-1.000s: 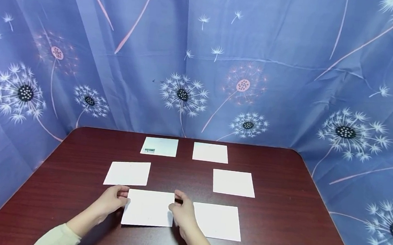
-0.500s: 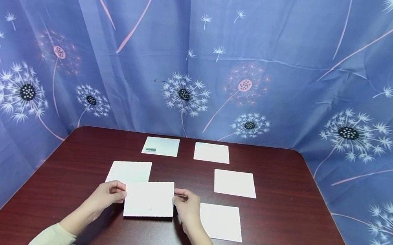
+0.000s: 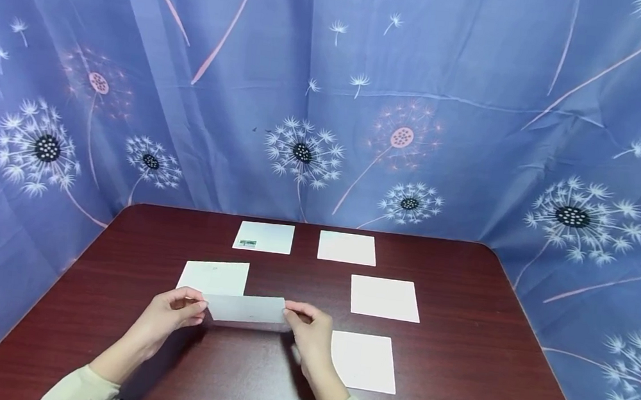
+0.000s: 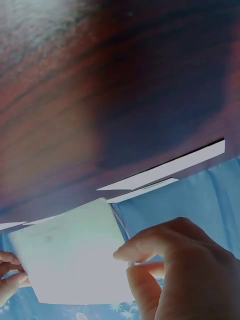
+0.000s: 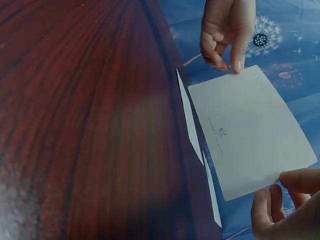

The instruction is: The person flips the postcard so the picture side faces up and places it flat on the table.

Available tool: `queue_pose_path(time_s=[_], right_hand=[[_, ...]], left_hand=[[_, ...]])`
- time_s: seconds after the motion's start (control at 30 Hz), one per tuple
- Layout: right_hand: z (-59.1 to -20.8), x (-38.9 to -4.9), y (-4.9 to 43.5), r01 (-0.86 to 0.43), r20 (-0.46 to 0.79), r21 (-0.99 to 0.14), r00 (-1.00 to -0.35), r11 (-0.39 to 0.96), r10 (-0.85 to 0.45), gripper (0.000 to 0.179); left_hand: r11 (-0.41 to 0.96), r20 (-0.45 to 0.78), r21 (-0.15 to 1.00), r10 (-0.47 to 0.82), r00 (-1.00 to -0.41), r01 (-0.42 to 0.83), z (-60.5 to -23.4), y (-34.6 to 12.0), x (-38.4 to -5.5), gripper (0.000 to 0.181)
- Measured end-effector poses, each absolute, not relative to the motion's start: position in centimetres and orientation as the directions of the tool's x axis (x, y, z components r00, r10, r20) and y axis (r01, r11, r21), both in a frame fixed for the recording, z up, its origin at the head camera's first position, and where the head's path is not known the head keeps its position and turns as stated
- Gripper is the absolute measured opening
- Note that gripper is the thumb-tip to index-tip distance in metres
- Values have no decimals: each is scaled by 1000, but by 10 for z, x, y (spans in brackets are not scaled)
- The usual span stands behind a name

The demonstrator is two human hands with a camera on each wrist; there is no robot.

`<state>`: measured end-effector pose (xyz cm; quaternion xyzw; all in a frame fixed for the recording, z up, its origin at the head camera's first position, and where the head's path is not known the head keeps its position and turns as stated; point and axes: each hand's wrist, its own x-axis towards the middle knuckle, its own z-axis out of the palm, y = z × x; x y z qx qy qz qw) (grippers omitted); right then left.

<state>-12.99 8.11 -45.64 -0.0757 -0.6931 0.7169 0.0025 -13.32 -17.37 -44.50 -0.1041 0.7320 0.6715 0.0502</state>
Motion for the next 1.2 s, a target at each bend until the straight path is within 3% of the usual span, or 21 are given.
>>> queue_pose_path(time_s=[0.63,1.03,1.2], right_hand=[[-454,-129,79,81,-103,-984,-985,-159,136,25],[-452,-126,74,55,-80,-985,-986,-164,149,29],[-452,-127,72,30,-60,-984,-985,-177,164,31]], left_hand=[[57,-216,974,-54,-975,-219,-444,-175,-130,22],[69,-222,972,-74,-972,-227,-446,-177,-132,16],[54,-201,978,-50,-978,-204,-444,-176,-132,28]])
